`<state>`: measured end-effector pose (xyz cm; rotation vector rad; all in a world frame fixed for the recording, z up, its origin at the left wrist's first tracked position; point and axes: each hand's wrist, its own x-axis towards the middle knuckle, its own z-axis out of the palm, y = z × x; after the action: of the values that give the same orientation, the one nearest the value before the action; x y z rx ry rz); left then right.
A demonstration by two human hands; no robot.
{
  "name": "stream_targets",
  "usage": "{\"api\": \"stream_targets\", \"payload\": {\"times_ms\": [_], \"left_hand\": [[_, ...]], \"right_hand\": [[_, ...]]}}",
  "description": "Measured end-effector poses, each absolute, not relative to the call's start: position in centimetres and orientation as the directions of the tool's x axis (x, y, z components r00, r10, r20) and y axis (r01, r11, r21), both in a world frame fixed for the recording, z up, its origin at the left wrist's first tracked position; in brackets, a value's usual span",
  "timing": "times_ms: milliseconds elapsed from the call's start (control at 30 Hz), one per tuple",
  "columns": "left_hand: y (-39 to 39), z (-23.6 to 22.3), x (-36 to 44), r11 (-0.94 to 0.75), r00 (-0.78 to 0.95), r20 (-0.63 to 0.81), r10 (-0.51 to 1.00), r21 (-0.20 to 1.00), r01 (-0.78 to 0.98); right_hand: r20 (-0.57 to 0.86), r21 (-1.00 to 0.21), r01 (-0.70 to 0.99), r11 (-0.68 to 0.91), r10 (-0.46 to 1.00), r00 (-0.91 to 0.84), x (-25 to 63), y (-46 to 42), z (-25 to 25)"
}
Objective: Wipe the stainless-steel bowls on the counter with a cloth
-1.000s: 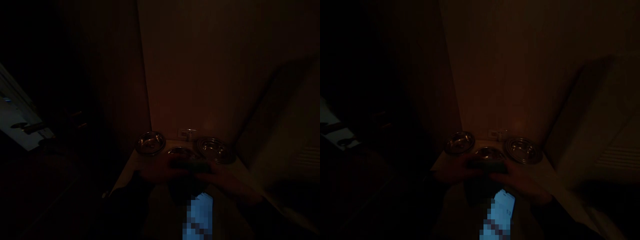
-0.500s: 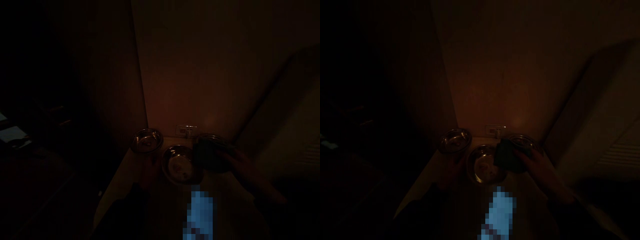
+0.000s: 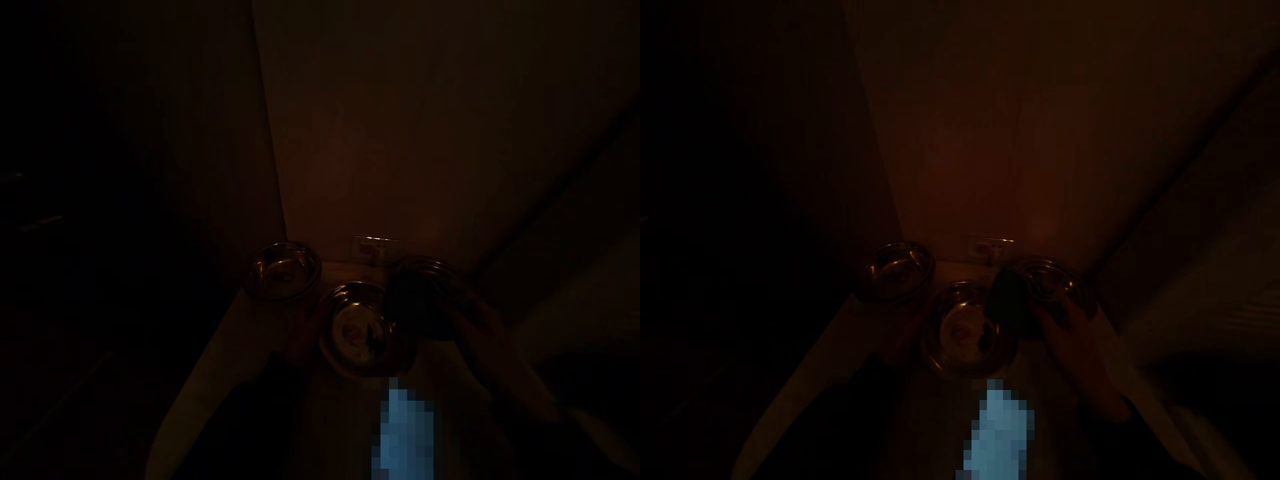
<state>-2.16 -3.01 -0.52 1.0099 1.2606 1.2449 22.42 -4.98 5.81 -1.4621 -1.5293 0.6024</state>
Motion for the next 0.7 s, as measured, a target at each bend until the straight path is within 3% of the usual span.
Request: {"api": "stream_targets", "payload": {"times_ms": [100, 167, 233, 333, 400, 533, 700], "left_hand": [[-3.1, -0.8, -2.0, 0.135, -0.118, -0.161, 0.98, 0.971, -0.198], [-3.0, -1.0, -2.0, 0.145, -0.118, -0.177, 0.977, 0.961, -0.237], [-3.0, -1.2, -2.1, 0.148, -0.102, -0.182, 0.978, 0.949, -0.277], [-2.9, -1.6, -2.2, 0.14, -0.081, -0.171, 0.982, 0.947, -0.29], [-2.8, -1.8, -2.3, 0.153, -0.105, -0.182, 0.978, 0.96, -0.234], [-2.9, -1.5, -2.2, 0.184, -0.147, -0.212, 0.966, 0.965, -0.184], [-3.0, -0.9, -2.0, 0.156, -0.129, -0.185, 0.974, 0.966, -0.206]], "right_hand": [[0.328, -0.789, 0.575, 0.215, 0.94, 0.099, 22.4, -5.0, 5.7], [0.4, -0.642, 0.69, 0.334, 0.914, -0.071, 22.2, -5.1, 5.8], [0.418, -0.42, 0.756, 0.503, 0.846, -0.331, 21.7, -4.9, 5.7], [0.293, -0.123, 0.705, 0.699, 0.704, -0.647, 19.9, -4.2, 5.1], [0.162, -0.035, 0.669, 0.742, 0.665, -0.729, 18.4, -3.5, 4.6], [-0.083, -0.111, 0.694, 0.712, 0.689, -0.72, 16.4, -2.5, 4.1], [-0.172, -0.291, 0.724, 0.625, 0.71, -0.682, 17.1, -2.2, 4.0]]}}
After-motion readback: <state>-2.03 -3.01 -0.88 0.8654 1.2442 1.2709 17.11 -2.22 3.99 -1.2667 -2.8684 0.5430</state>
